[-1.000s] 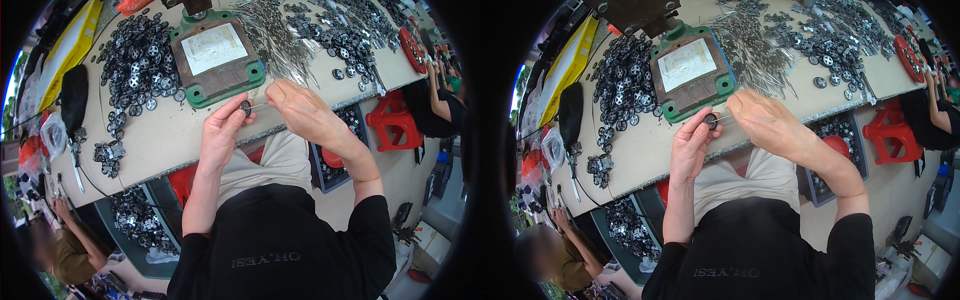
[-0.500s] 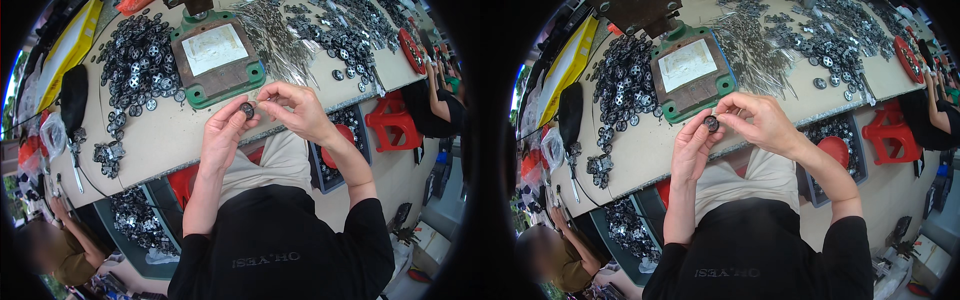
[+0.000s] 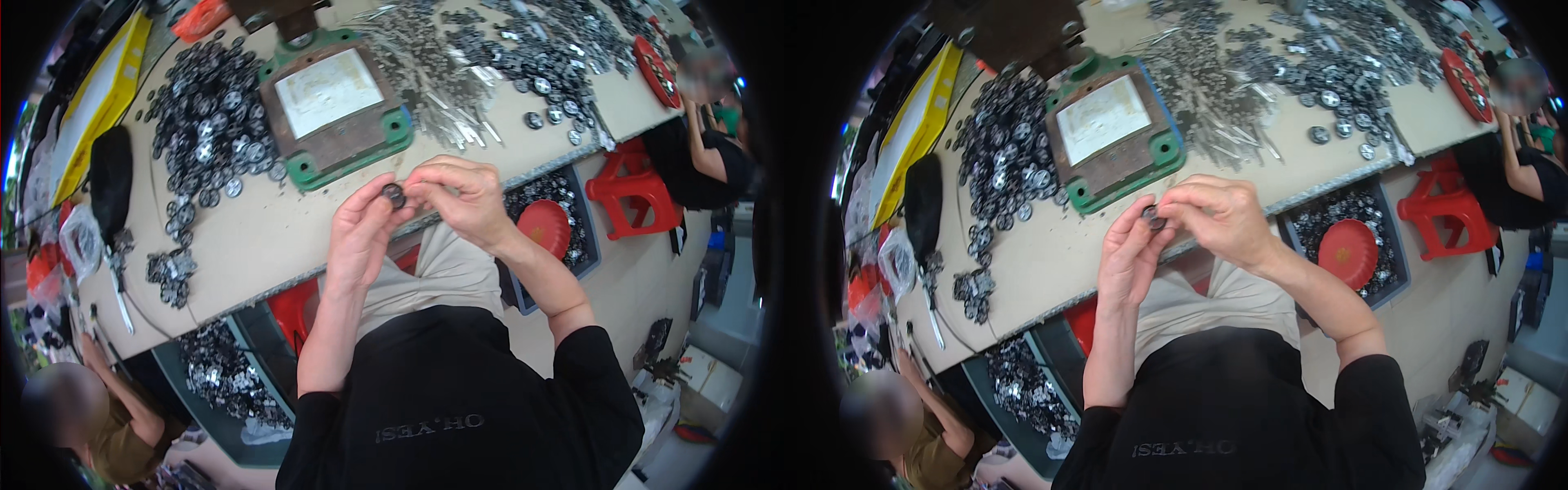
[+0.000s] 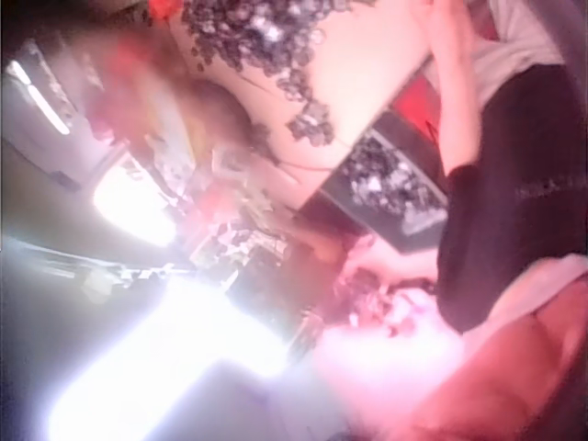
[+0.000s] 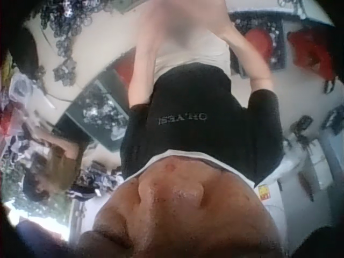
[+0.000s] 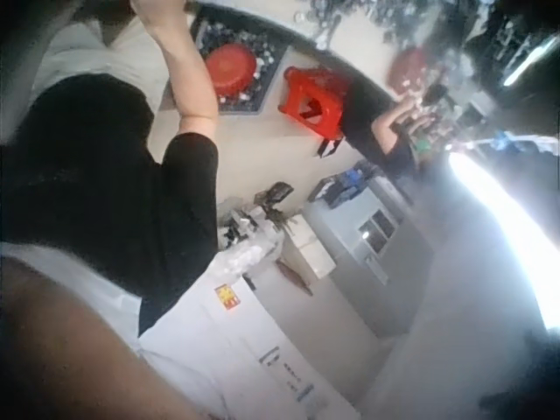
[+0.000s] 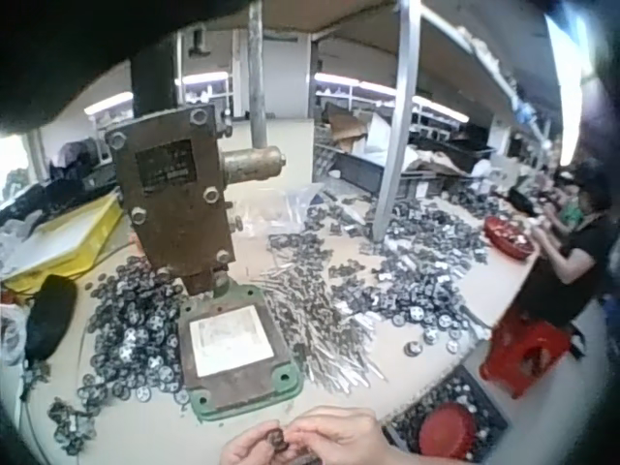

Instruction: Assembling small metal components by manually fitting parts and using a mechanical press machine.

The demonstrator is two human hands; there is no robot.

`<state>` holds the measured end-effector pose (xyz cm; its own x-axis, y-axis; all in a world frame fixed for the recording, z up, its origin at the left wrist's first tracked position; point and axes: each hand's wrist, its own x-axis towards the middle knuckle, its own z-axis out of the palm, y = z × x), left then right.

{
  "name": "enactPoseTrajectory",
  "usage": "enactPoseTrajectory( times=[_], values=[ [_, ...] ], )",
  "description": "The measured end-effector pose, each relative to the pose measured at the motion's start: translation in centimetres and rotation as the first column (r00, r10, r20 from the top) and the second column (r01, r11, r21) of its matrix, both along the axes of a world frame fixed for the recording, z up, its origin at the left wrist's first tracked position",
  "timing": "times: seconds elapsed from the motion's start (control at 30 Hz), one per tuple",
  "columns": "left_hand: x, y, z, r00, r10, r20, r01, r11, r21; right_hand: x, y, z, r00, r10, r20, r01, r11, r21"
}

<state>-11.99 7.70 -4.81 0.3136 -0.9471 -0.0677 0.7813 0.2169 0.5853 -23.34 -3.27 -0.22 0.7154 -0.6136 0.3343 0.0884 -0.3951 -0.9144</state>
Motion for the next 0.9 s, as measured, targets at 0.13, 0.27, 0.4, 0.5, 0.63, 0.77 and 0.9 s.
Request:
enactPoseTrajectory(
  times=[0.13, 0.27, 0.4, 0.5, 0.63, 0.77, 0.9],
  values=[
    [0.3, 0.3, 0.0, 0.995, -0.03, -0.091, 0.033, 0.999, 0.027, -0.5, -1.2, 1.0, 0.993, 0.094, -0.067, -0.098, 0.993, -0.069],
    [0.6, 0.5, 0.0, 0.995, -0.023, -0.098, 0.031, 0.996, 0.081, -2.3, -4.9, 2.5, 0.964, -0.158, -0.213, 0.156, 0.987, -0.024],
    [0.4, 0.3, 0.4, 0.995, -0.031, -0.094, 0.04, 0.995, 0.087, -4.6, -14.6, -0.4, 0.754, -0.587, -0.294, 0.331, 0.726, -0.603],
    [0.4, 0.2, 0.2, 0.997, -0.03, -0.071, 0.038, 0.993, 0.109, -3.6, -18.8, -0.8, 0.7, -0.621, -0.353, 0.265, 0.684, -0.68],
    [0.4, 0.3, 0.4, 0.997, -0.021, -0.081, 0.031, 0.991, 0.128, -0.9, -20.6, -0.6, 0.739, -0.573, -0.354, 0.13, 0.637, -0.76],
    [0.5, 0.1, 0.4, 0.997, -0.021, -0.073, 0.031, 0.99, 0.14, 1.6, -22.3, -1.0, 0.727, -0.539, -0.426, 0.04, 0.652, -0.757],
    [0.5, 0.1, 0.2, 0.997, -0.031, -0.071, 0.039, 0.992, 0.123, 2.5, -24.0, -0.8, 0.631, -0.538, -0.56, -0.018, 0.711, -0.703]
  ],
)
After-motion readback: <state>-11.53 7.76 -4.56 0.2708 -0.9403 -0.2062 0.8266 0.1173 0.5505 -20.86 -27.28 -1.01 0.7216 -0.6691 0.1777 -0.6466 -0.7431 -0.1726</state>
